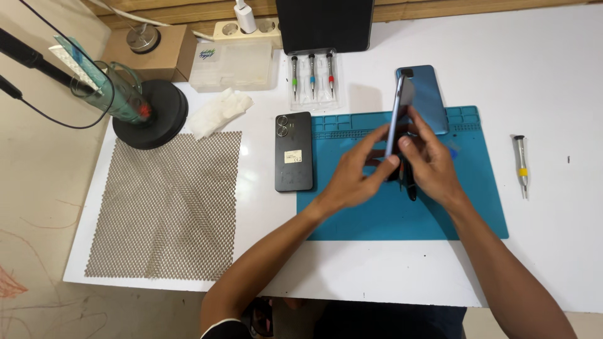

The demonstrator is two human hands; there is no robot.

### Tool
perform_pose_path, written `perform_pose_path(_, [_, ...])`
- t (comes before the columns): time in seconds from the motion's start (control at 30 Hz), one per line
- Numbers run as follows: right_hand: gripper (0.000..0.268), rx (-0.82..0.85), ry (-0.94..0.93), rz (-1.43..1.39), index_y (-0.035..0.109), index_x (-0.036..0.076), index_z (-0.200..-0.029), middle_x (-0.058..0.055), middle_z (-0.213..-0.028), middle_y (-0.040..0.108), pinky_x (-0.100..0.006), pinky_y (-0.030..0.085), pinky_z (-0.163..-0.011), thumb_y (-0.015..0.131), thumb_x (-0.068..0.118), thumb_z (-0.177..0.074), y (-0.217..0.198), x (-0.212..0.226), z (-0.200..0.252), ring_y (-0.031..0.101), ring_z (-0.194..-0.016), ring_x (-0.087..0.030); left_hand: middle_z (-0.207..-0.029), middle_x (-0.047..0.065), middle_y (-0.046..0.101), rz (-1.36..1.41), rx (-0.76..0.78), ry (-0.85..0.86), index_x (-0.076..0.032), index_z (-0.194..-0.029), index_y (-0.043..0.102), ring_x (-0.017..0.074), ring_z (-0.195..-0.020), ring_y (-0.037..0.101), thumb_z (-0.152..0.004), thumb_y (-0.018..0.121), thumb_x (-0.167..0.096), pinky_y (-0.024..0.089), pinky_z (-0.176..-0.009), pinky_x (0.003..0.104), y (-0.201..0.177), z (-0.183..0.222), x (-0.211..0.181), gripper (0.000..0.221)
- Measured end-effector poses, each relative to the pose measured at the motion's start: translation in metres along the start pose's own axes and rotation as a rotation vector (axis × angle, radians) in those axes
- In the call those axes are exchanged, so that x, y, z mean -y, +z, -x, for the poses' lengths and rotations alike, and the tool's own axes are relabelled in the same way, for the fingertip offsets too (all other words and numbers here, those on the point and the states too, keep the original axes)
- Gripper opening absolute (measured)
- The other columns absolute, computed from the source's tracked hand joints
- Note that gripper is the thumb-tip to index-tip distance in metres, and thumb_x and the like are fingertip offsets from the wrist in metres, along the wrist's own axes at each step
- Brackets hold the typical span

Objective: The person reassembles a disassembled smartphone on a blue mat. They use a screwdriver to secure internal components, then attach the back cover and align the device. The person handles the phone and tools throughout the process.

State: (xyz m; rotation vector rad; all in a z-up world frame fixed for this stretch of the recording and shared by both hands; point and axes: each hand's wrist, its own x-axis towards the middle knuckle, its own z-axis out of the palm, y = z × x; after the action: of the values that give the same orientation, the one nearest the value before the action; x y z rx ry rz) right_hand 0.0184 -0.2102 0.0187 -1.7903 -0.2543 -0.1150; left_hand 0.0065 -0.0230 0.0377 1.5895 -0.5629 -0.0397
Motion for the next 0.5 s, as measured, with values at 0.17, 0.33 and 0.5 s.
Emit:
perform_pose_path(0.17, [0.068, 0.103, -0.147, -0.057, 0.036, 0.002, -0.157, -0.018, -0.146, 0.057, -0.041, 0.054, -0.106, 0.065, 0.022, -0.099, 0.004, 0.002, 0.009, 0.061, -0.128, -0.026, -0.154, 0.016, 0.051, -0.177, 0.077, 0.161, -0.011, -0.157, 0.045, 0.0308, -0.132, 0.063, -0.103, 0.068, -0.03, 0.058, -0.105, 0.042, -0.002, 0.024, 0.011, 0.061])
perform_pose_path(0.33, [0.061, 0.075, -0.139, -0.279, 0.04, 0.0, -0.154, -0.017, -0.145, 0.057, -0.041, 0.06, -0.103, 0.062, 0.02, -0.1, 0.012, 0.008, 0.012, 0.065, -0.124, -0.025, -0.154, 0.018, 0.038, -0.228, -0.011, 0.193, -0.008, -0.153, 0.046, 0.0304, -0.139, 0.055, -0.092, 0.077, -0.04, 0.056, -0.107, 0.045, 0.003, 0.03, 0.027, 0.075])
perform_pose_path(0.5, [0.064, 0.022, -0.238, -0.272, 0.037, 0.0, -0.157, -0.019, -0.148, 0.057, -0.041, 0.058, -0.105, 0.064, 0.017, -0.101, 0.019, 0.011, 0.02, 0.065, -0.123, -0.023, -0.144, 0.019, 0.04, -0.324, -0.076, 0.253, -0.005, -0.157, 0.044, 0.0323, -0.138, 0.054, -0.081, 0.087, -0.049, 0.056, -0.111, 0.046, 0.01, 0.037, 0.035, 0.098])
